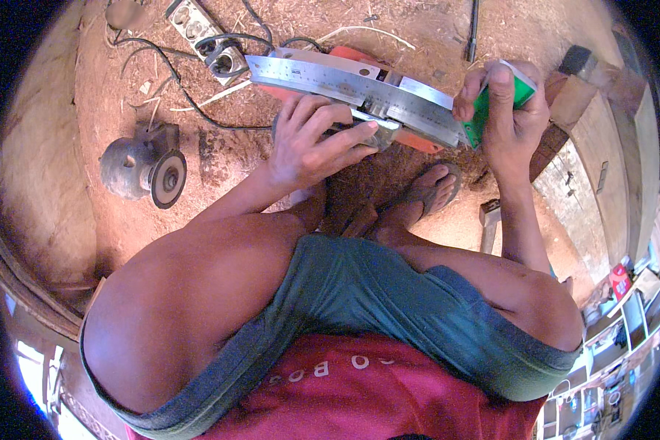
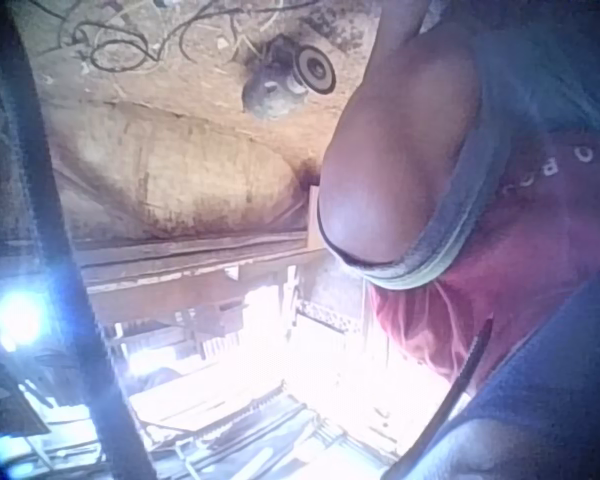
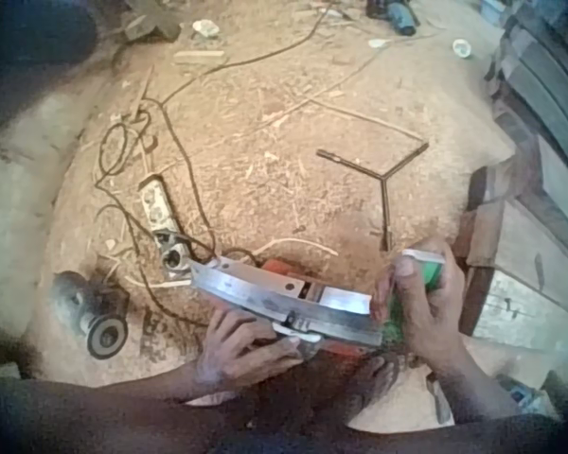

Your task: The person uses a socket wrench to loosen bolts on an electric planer and removes a metal plate. They then check the alignment using a square ruler.

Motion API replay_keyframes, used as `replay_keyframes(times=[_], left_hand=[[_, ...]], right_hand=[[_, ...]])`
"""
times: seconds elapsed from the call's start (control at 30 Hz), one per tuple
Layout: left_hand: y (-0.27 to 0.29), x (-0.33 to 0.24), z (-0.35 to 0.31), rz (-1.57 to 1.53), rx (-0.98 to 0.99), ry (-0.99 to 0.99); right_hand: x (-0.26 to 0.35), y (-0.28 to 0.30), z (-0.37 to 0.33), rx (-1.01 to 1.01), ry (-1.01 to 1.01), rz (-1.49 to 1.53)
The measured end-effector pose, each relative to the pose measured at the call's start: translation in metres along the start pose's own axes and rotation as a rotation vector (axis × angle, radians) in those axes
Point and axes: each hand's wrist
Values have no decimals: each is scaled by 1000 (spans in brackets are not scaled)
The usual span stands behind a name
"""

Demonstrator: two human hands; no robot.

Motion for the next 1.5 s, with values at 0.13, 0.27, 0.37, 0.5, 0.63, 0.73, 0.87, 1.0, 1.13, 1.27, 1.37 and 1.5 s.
replay_keyframes(times=[0.13, 0.27, 0.37, 0.5, 0.63, 0.73, 0.87, 1.0, 1.13, 1.27, 1.37, 1.5], left_hand=[[0, 1, -1, 9, -8, -4], [0, 1, -1, -18, -7, 11], [-1, 0, 0, -27, -11, 23], [2, 0, 2, -31, -5, 22], [0, 1, 0, -44, -22, 15], [2, 0, 2, -50, -8, 12], [2, 0, 1, -37, -8, 8], [3, 0, 0, -33, -15, 10], [-1, 1, 0, -29, -8, 6], [2, 1, 3, -39, -18, -5], [2, 2, 3, -33, -16, -12], [1, 1, 2, -25, -9, -5]], right_hand=[[1, -2, 0, 3, 9, 46], [1, -2, 0, -1, -6, 20], [2, -3, 0, -5, -14, 20], [4, -4, 0, -17, -33, 21], [0, -1, 0, -16, -29, 8], [0, 1, 0, -10, -28, 2], [2, 0, 1, 2, -14, 0], [5, -3, 0, -2, -17, 26], [1, -1, 0, -9, -22, 22], [0, 1, -1, 2, 6, 7], [-1, 2, -1, 3, -23, -7], [2, 0, 0, 4, -13, 1]])
Point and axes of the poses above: each hand's wrist, its own z-axis towards the middle knuckle, its own y-axis out of the back of the hand, x = y × z, and after that the axes turned 11 degrees about z, right-handed
